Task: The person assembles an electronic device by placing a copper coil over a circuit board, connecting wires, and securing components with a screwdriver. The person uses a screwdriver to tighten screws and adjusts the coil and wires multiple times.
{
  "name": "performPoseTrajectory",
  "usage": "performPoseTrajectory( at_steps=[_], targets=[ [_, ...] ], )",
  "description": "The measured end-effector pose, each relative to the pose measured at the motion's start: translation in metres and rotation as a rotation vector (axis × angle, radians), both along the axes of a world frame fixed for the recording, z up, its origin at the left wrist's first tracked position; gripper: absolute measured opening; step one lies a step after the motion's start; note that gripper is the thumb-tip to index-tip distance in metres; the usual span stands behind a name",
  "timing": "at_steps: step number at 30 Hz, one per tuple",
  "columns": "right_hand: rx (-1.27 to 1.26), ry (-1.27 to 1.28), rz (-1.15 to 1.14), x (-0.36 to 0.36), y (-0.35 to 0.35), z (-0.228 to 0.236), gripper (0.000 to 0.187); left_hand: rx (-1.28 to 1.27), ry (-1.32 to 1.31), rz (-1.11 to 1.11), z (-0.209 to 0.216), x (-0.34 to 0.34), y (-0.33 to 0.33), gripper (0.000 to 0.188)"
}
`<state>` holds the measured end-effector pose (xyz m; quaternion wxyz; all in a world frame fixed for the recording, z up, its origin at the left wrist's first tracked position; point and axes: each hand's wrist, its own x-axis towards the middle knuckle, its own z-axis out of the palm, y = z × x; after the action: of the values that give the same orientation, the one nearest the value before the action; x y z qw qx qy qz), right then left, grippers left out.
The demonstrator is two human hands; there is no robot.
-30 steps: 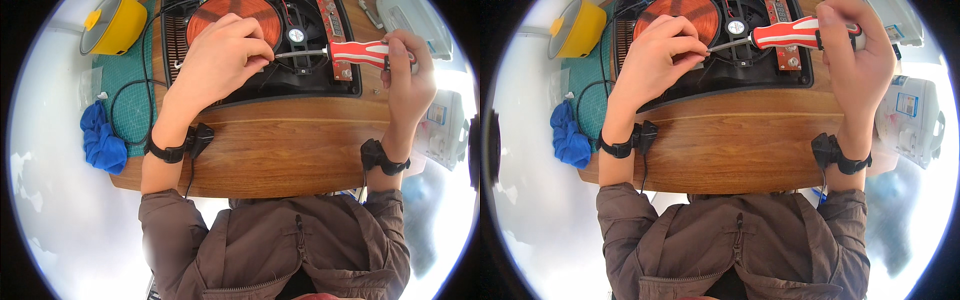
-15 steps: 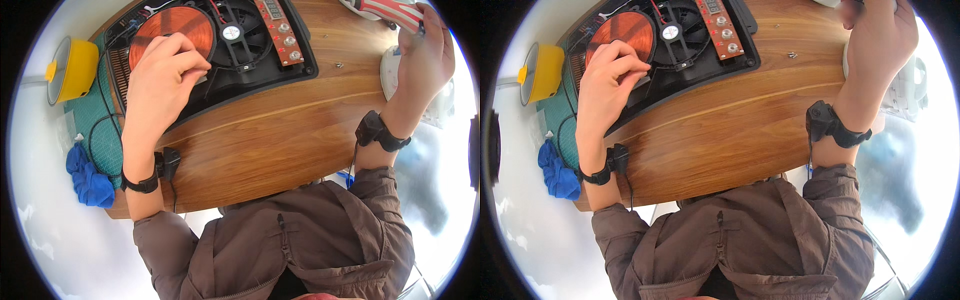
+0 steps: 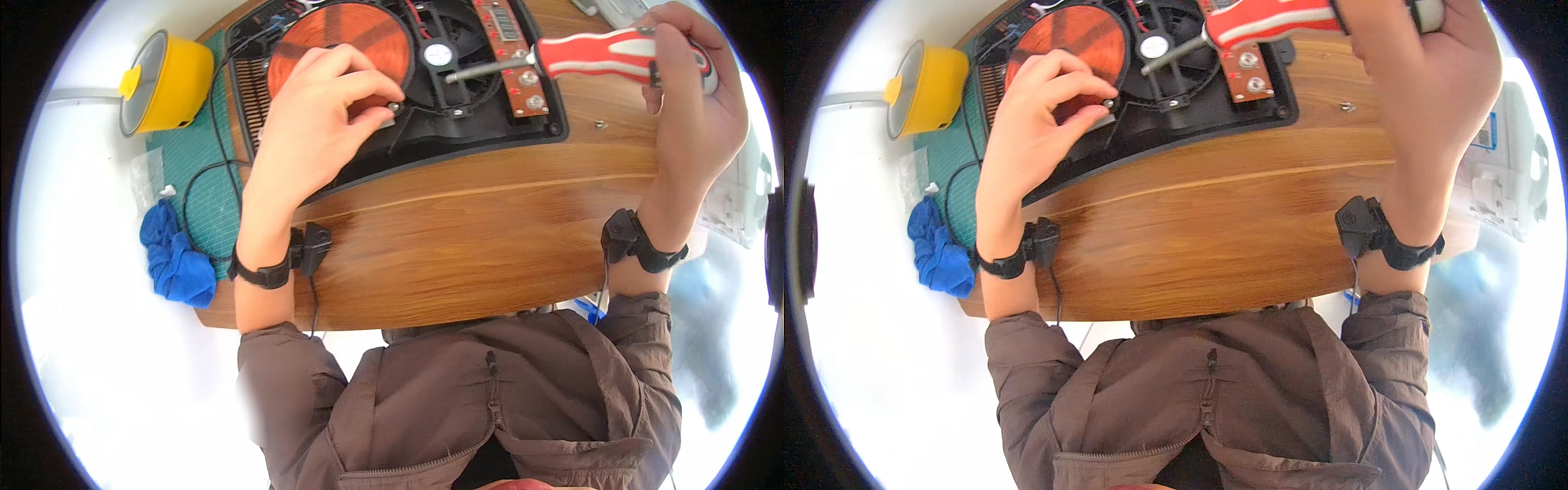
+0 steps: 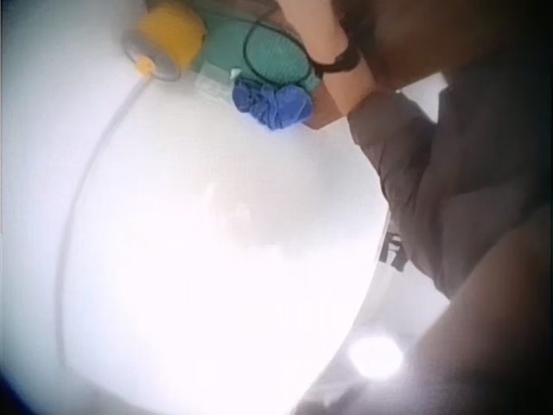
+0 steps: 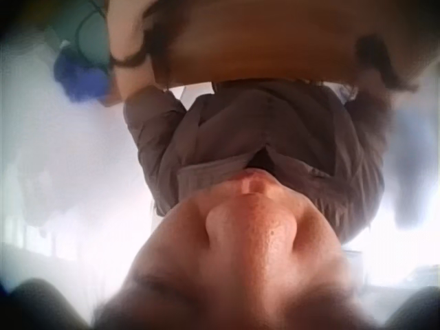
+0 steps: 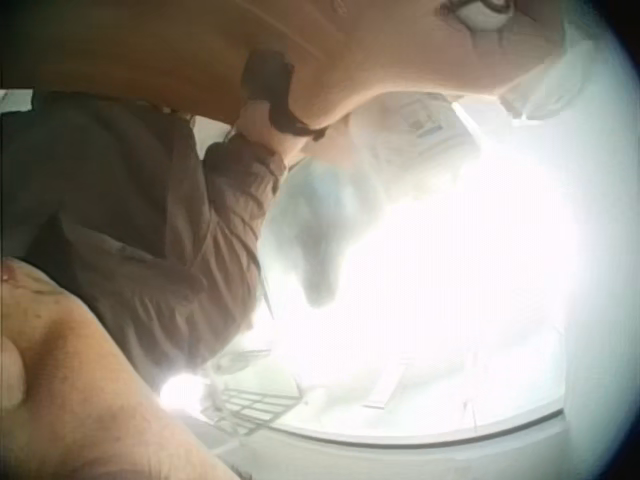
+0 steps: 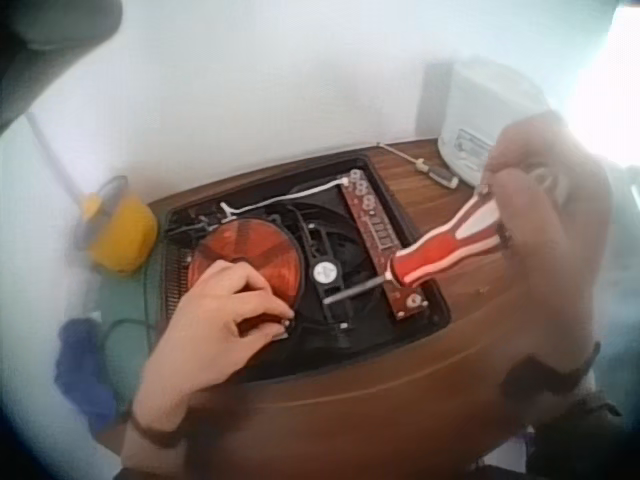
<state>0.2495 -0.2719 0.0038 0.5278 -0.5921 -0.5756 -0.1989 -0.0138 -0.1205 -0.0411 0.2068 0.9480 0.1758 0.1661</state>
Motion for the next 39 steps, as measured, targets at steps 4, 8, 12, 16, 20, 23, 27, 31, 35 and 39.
performPoseTrajectory(
  at_steps=[4,8,12,16,20,23,27,31,35,39],
  targets=[
    [-0.089,0.073,0.163,-0.026,0.007,0.008,0.011,-0.002,0.008,0.012,-0.001,-0.001,-0.002,0.031],
    [0.090,-0.096,0.369,-0.023,0.036,-0.004,0.020,0.076,-0.008,-0.020,-0.004,-0.004,0.000,0.029],
    [0.089,-0.123,0.445,-0.029,0.043,0.002,0.020,0.072,-0.013,-0.025,-0.006,-0.001,0.001,0.027],
    [0.114,-0.212,0.437,-0.033,0.045,-0.001,0.020,0.064,-0.026,-0.039,-0.005,-0.002,0.001,0.025],
    [0.121,-0.261,0.425,-0.045,0.045,0.005,0.020,0.082,-0.060,-0.039,-0.010,-0.003,0.002,0.024],
    [0.056,-0.296,0.411,-0.052,0.039,0.013,0.019,0.081,-0.045,-0.023,-0.011,-0.006,0.001,0.026],
    [-0.124,-0.352,0.463,-0.047,0.026,0.021,0.019,0.129,-0.083,-0.009,-0.009,-0.007,-0.001,0.025],
    [-0.209,-0.356,0.459,-0.051,0.021,0.021,0.025,-0.065,0.051,-0.048,0.013,-0.001,0.001,0.020],
    [-0.174,-0.424,0.408,-0.059,0.028,0.023,0.022,-0.047,-0.047,-0.066,0.008,-0.002,0.002,0.024],
    [-0.086,-0.463,0.382,-0.066,0.048,0.015,0.021,-0.083,-0.012,-0.016,0.006,-0.008,-0.001,0.026]
  ],
)
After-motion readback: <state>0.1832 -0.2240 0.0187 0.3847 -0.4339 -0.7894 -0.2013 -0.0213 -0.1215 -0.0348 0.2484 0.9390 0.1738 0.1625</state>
